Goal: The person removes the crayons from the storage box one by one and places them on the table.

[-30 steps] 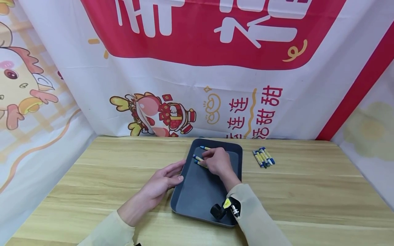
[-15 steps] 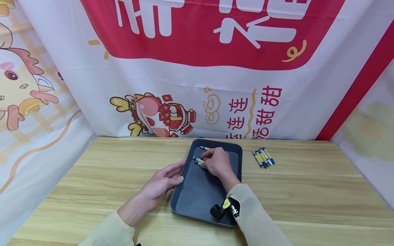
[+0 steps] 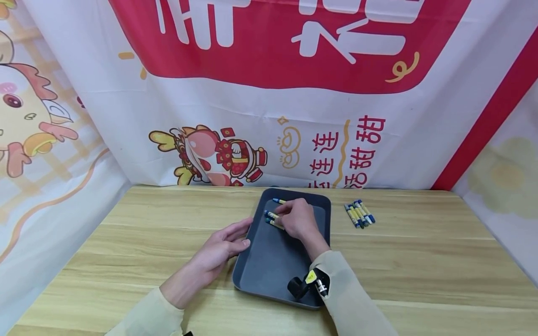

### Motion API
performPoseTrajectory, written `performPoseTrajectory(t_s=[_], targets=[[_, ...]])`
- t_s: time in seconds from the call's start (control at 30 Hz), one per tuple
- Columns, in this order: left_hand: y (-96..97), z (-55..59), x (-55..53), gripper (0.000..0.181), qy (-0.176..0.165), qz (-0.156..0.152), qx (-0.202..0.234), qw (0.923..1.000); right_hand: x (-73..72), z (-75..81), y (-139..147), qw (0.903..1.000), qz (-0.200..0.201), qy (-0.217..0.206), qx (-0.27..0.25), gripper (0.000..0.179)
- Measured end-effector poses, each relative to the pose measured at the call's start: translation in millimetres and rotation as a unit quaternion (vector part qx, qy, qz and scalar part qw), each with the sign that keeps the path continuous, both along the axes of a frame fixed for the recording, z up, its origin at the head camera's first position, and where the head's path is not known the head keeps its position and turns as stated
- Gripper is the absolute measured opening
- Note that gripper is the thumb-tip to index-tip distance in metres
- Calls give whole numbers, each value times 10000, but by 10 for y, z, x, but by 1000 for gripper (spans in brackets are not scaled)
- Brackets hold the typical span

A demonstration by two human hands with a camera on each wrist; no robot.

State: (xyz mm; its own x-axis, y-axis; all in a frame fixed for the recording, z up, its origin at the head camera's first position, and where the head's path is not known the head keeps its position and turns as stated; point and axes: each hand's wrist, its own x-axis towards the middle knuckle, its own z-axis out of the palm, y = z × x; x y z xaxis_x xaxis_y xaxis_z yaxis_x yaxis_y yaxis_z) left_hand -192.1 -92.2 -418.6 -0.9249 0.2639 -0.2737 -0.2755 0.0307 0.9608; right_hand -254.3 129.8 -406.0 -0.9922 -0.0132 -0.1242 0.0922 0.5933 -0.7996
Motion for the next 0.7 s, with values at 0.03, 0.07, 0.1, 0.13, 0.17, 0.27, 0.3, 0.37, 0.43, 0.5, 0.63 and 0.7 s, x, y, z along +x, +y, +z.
performPoseTrajectory(t_s=[0.03, 0.07, 0.1, 0.13, 0.17, 0.27, 0.3, 0.37, 0.43, 0.5, 0.63, 0.7], targets=[[-2, 0, 0, 57, -5, 3, -3, 10000, 1, 2, 6, 10000, 22, 21, -9, 18], [-3, -1, 0, 57, -6, 6, -2, 10000, 1, 6, 12, 10000, 40, 30, -20, 18], [-4, -3, -1, 57, -4, 3, 2, 10000, 1, 10, 17, 10000, 46, 50, -35, 18], [-5, -6, -3, 57, -2, -1, 5, 10000, 1, 16, 21, 9999, 44, 72, -64, 18], [-6, -9, -4, 57, 2, -3, -3, 10000, 0, 22, 25, 9999, 29, 100, -92, 18], [-4, -11, -12, 58, -1, 12, 8, 10000, -1, 44, 36, 9997, -8, 179, -164, 18], [-4, -13, -15, 58, 6, 15, 9, 10000, -3, 51, 39, 9996, -21, 204, -186, 18], [-4, -14, -18, 58, 11, 31, 17, 10000, -6, 60, 43, 9995, -20, 234, -212, 18], [-6, -14, -20, 58, 16, 47, 40, 10000, -8, 65, 47, 9995, -29, 221, -227, 18], [-8, -18, -21, 58, 17, 47, 39, 10000, -7, 66, 56, 9994, -61, 208, -263, 18], [-6, -22, -20, 58, 0, 42, 38, 10000, 8, 64, 83, 9991, -111, 221, -335, 19], [-3, -21, -19, 58, -12, 37, 32, 10000, 11, 61, 96, 9990, -84, 276, -350, 19]])
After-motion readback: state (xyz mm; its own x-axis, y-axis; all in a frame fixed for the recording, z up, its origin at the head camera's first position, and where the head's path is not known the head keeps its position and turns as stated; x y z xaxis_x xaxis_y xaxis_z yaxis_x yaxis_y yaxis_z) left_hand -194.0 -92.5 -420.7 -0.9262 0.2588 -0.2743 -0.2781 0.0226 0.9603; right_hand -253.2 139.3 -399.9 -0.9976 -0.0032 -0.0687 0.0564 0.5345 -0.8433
